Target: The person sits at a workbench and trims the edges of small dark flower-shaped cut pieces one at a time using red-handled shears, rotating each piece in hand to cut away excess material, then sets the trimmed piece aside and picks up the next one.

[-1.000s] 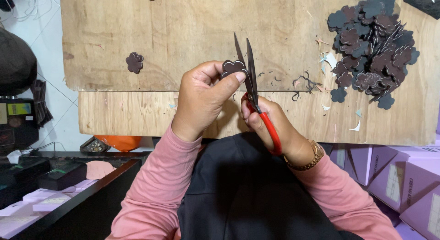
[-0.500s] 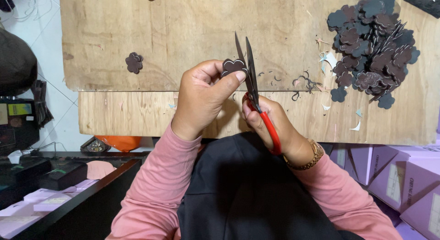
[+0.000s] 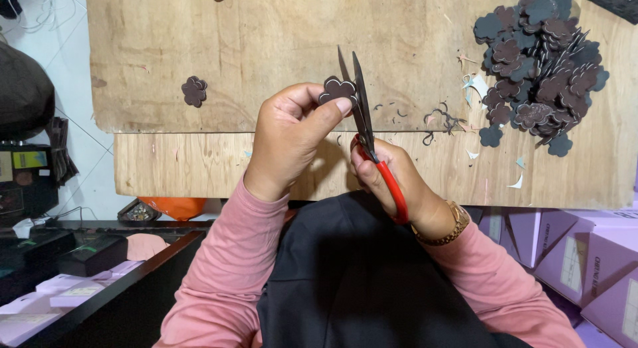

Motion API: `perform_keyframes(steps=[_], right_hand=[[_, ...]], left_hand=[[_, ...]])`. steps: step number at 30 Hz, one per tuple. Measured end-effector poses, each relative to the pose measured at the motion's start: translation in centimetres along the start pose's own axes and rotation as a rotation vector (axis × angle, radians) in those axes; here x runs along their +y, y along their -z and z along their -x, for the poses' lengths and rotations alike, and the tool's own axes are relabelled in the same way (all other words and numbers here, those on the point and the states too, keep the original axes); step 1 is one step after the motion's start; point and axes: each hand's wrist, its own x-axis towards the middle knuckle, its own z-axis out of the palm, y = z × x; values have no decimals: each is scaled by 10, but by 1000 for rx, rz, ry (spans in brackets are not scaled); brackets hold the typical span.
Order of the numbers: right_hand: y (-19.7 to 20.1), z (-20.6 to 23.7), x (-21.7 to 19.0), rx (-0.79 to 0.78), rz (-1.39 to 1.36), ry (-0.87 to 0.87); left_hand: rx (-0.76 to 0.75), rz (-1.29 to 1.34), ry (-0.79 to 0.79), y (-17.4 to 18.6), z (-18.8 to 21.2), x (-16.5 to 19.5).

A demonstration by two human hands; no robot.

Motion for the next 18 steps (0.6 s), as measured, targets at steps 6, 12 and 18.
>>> perform_keyframes(steps=[6,12,18], right_hand=[[0,-1,-4,-27,-10,32],[1,-2,-4,-15,11,20],[2,-1,-2,-4,21,10]], left_hand=[[13,-43,11,-2,1,0],[32,-135,1,-1,1,1],[28,-112,-17,-1,1,-1]])
